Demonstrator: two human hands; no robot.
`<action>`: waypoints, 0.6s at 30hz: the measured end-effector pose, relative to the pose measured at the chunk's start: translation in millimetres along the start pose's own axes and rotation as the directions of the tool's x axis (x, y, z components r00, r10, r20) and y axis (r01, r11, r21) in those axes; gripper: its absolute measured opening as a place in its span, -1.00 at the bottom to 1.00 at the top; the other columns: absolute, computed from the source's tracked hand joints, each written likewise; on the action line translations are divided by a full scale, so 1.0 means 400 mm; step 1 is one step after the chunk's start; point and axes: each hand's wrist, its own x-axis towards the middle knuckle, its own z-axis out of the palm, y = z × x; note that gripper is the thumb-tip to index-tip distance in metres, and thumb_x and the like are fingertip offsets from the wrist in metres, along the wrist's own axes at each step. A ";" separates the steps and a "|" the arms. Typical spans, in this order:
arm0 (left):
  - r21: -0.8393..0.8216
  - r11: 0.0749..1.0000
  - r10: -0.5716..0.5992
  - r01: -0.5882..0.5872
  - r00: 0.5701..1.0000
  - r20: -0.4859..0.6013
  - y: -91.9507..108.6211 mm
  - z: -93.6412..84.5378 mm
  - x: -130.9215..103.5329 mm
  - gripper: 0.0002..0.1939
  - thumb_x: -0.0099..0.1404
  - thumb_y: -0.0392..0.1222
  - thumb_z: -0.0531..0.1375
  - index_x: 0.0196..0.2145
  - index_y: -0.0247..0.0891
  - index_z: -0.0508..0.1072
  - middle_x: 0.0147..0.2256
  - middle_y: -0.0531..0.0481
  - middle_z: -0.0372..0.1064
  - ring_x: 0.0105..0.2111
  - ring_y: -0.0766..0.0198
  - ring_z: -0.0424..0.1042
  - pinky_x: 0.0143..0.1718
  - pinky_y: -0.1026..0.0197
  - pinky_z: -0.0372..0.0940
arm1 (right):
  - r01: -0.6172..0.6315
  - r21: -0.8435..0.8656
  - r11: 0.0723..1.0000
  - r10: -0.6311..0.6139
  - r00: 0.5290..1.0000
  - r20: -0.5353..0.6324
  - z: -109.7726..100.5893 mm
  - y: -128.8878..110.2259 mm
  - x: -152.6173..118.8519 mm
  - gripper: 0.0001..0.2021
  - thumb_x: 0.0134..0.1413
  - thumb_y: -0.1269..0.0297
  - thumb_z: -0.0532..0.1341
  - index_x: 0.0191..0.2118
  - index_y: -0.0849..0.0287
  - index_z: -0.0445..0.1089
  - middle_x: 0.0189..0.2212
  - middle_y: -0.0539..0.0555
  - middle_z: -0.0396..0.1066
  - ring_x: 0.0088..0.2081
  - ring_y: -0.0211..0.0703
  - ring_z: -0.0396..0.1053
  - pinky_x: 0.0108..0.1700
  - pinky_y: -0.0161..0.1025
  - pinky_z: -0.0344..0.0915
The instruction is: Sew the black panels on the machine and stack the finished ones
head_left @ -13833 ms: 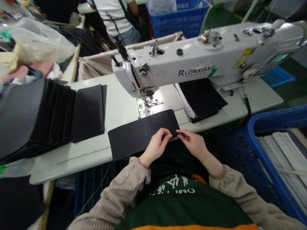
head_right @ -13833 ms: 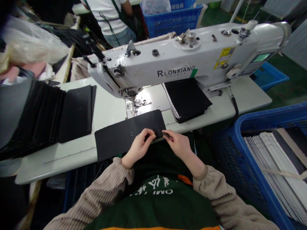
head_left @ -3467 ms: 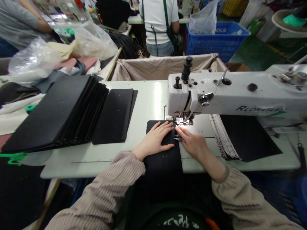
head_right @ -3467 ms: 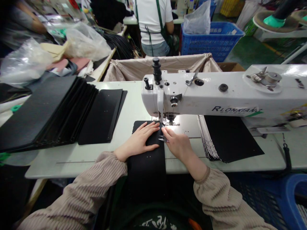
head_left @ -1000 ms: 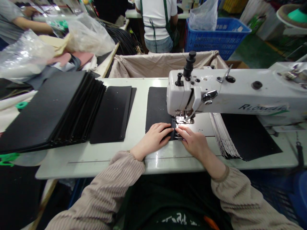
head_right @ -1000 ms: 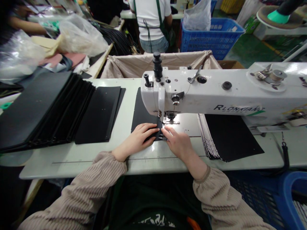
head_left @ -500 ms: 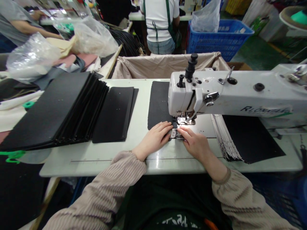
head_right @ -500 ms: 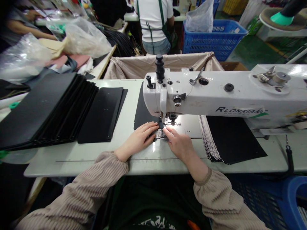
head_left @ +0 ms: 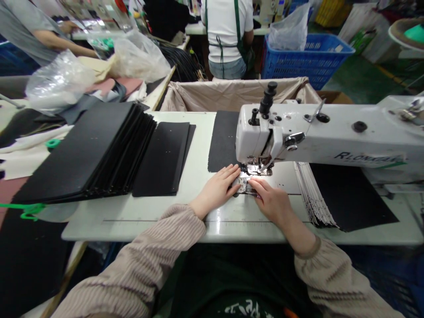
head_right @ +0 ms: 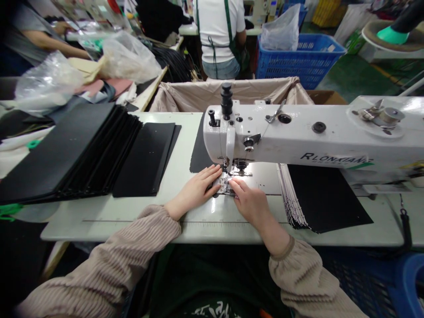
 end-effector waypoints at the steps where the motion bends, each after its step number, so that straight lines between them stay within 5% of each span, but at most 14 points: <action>1: -0.004 1.000 0.001 -0.001 1.000 -0.003 0.000 0.000 0.000 -0.47 0.46 0.00 0.02 0.30 -0.27 0.17 0.31 -0.13 0.09 0.34 0.11 0.02 0.35 -0.04 0.00 | 0.001 0.000 1.000 -0.001 1.000 0.001 0.000 0.000 0.000 -0.50 0.18 0.36 0.07 0.25 0.03 0.24 0.24 0.05 0.27 -0.18 -0.10 0.48 -0.27 -0.20 0.38; 18: -0.021 1.000 -0.007 0.006 0.998 -0.056 0.003 -0.001 0.009 -0.54 0.44 -0.05 0.05 0.23 -0.23 0.26 0.27 -0.15 0.18 0.29 0.09 0.13 0.31 -0.10 0.05 | -0.013 0.000 1.000 0.013 1.000 0.006 -0.002 -0.005 0.001 -0.50 0.18 0.36 0.07 0.24 0.02 0.24 0.24 0.06 0.27 -0.17 -0.10 0.48 -0.26 -0.20 0.38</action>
